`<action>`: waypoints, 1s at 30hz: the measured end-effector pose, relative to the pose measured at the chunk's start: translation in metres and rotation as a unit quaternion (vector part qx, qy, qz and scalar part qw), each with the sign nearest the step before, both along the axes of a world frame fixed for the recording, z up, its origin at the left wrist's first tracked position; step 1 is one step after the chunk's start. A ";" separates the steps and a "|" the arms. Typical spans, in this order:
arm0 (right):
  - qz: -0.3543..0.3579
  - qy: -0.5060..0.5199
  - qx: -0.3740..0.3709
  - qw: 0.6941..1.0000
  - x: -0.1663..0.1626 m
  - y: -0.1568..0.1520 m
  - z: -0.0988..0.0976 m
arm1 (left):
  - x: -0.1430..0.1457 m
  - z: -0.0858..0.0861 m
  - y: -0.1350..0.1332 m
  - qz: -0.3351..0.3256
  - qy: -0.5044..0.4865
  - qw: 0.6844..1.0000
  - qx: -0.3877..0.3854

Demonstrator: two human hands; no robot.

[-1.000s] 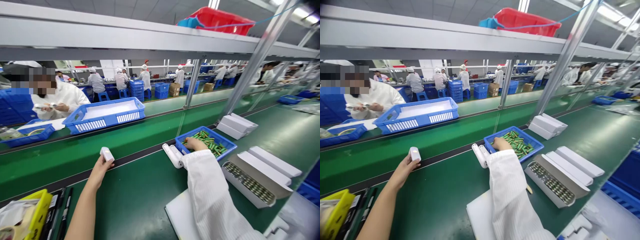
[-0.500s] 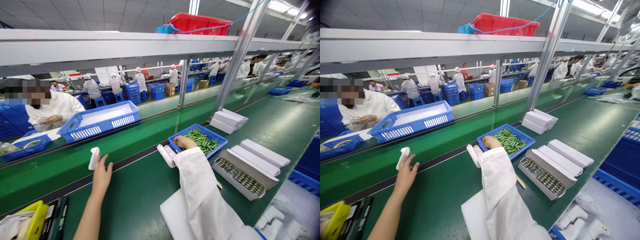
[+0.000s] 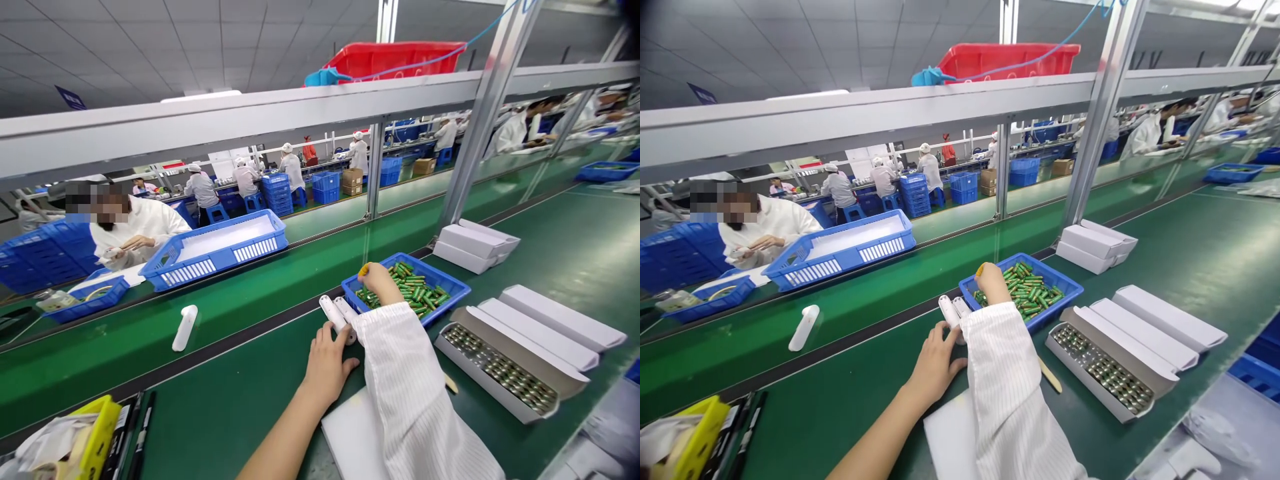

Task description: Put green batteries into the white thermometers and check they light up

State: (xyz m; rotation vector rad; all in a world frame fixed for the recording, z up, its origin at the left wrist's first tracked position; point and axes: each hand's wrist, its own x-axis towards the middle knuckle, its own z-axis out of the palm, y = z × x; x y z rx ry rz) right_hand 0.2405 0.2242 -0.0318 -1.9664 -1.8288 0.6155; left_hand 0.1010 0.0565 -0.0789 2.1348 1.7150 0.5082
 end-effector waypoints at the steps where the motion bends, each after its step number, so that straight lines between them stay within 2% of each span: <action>1: -0.012 0.017 0.022 1.000 0.000 -0.001 0.002 | -0.001 -0.001 0.002 0.008 -0.003 1.000 0.000; 4: -0.015 0.084 0.088 0.992 -0.003 -0.006 0.013 | -0.004 -0.005 0.004 0.035 -0.018 0.999 0.000; 8: 0.052 0.203 0.134 0.969 -0.020 -0.018 0.031 | -0.023 -0.004 -0.001 0.088 -0.065 0.994 0.002; 12: 0.119 0.310 0.145 0.932 -0.050 -0.042 0.053 | -0.066 0.019 -0.010 0.136 -0.138 0.980 0.041; 14: 0.191 0.380 0.135 0.895 -0.068 -0.063 0.066 | -0.092 0.038 -0.016 0.158 -0.227 0.957 0.087; 15: 0.240 0.417 0.125 0.868 -0.077 -0.075 0.072 | -0.105 0.048 -0.020 0.164 -0.334 0.919 0.133; 16: 0.295 0.451 0.113 0.835 -0.086 -0.089 0.077 | -0.117 0.057 -0.025 0.169 -0.440 0.863 0.181; 18: 0.389 0.484 0.099 0.777 -0.103 -0.119 0.085 | -0.138 0.076 -0.038 0.176 -0.613 0.719 0.276; 20: 0.461 0.468 0.107 0.746 -0.118 -0.148 0.088 | -0.153 0.092 -0.052 0.171 -0.709 0.605 0.318; 22: 0.530 0.409 0.144 0.729 -0.130 -0.173 0.088 | -0.161 0.106 -0.065 0.154 -0.777 0.528 0.307; 24: 0.583 0.319 0.201 0.719 -0.141 -0.193 0.084 | -0.164 0.117 -0.074 0.136 -0.827 0.471 0.276; 26: 0.611 0.238 0.262 0.708 -0.150 -0.205 0.078 | -0.164 0.124 -0.080 0.130 -0.850 0.436 0.265; 28: 0.610 0.192 0.301 0.707 -0.157 -0.211 0.071 | -0.164 0.128 -0.083 0.126 -0.853 0.430 0.267; 30: 0.592 0.182 0.266 0.739 -0.162 -0.212 0.065 | -0.165 0.129 -0.085 0.119 -0.844 0.444 0.277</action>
